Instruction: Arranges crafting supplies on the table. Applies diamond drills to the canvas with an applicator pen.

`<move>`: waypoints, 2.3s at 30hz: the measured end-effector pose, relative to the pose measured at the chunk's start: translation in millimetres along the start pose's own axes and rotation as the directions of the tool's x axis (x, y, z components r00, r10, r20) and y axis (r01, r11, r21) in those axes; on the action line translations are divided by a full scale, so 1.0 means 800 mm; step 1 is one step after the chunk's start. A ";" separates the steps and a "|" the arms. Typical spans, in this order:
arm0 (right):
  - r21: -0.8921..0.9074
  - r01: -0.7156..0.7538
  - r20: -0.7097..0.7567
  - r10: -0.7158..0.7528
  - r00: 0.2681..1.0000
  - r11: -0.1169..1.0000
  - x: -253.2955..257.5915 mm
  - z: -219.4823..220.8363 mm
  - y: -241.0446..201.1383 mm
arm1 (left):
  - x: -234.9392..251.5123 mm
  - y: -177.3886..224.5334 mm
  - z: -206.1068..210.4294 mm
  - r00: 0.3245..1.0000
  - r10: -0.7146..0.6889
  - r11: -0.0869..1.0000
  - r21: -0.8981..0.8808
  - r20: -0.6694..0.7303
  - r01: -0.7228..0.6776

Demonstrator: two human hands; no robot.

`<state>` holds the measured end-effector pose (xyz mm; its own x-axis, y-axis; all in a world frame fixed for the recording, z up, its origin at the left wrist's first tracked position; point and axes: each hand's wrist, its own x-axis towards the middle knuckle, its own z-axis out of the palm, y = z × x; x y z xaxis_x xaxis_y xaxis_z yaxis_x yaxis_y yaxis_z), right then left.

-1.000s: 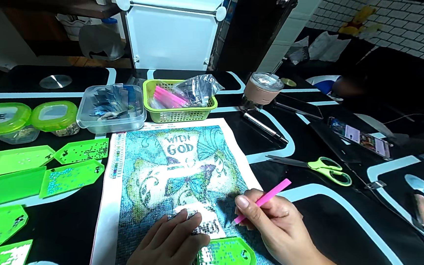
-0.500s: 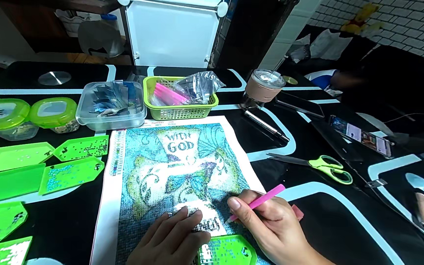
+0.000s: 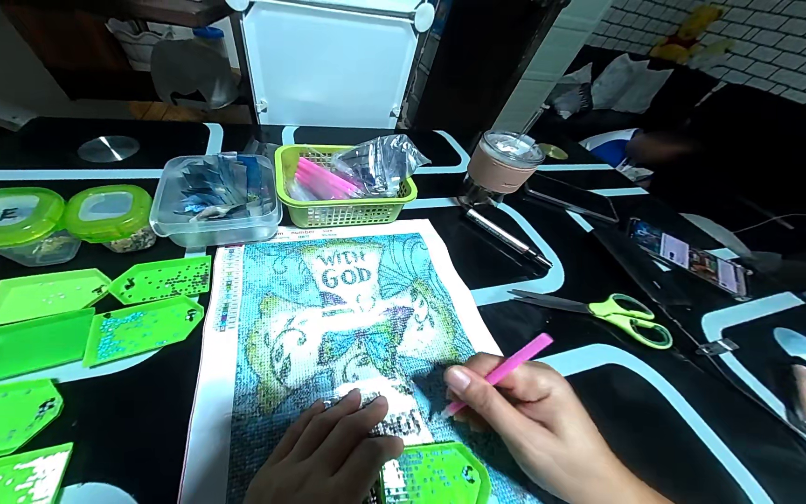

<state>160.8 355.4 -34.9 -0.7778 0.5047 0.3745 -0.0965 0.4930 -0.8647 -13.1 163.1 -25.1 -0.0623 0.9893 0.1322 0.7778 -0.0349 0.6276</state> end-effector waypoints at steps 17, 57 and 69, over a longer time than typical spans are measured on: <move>-0.104 0.150 0.117 -0.138 0.984 0.983 -0.011 0.031 -0.015 | -0.001 -0.002 0.006 0.999 0.008 1.000 0.004 -0.040 -0.008; -0.231 0.146 -0.040 -0.159 0.986 0.962 -0.012 0.013 0.008 | 0.000 0.001 0.001 1.000 -0.009 1.000 0.009 0.003 0.009; 0.225 -0.182 -0.159 0.220 0.963 0.957 0.004 -0.006 -0.004 | 0.001 0.003 -0.003 0.999 -0.022 1.000 -0.009 0.022 0.023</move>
<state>161.4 358.9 -29.1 -0.6712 0.7068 0.2235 -0.0909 0.2208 -0.9711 -12.8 163.8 -21.8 -0.0658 0.9927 0.1009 0.7704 -0.0138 0.6374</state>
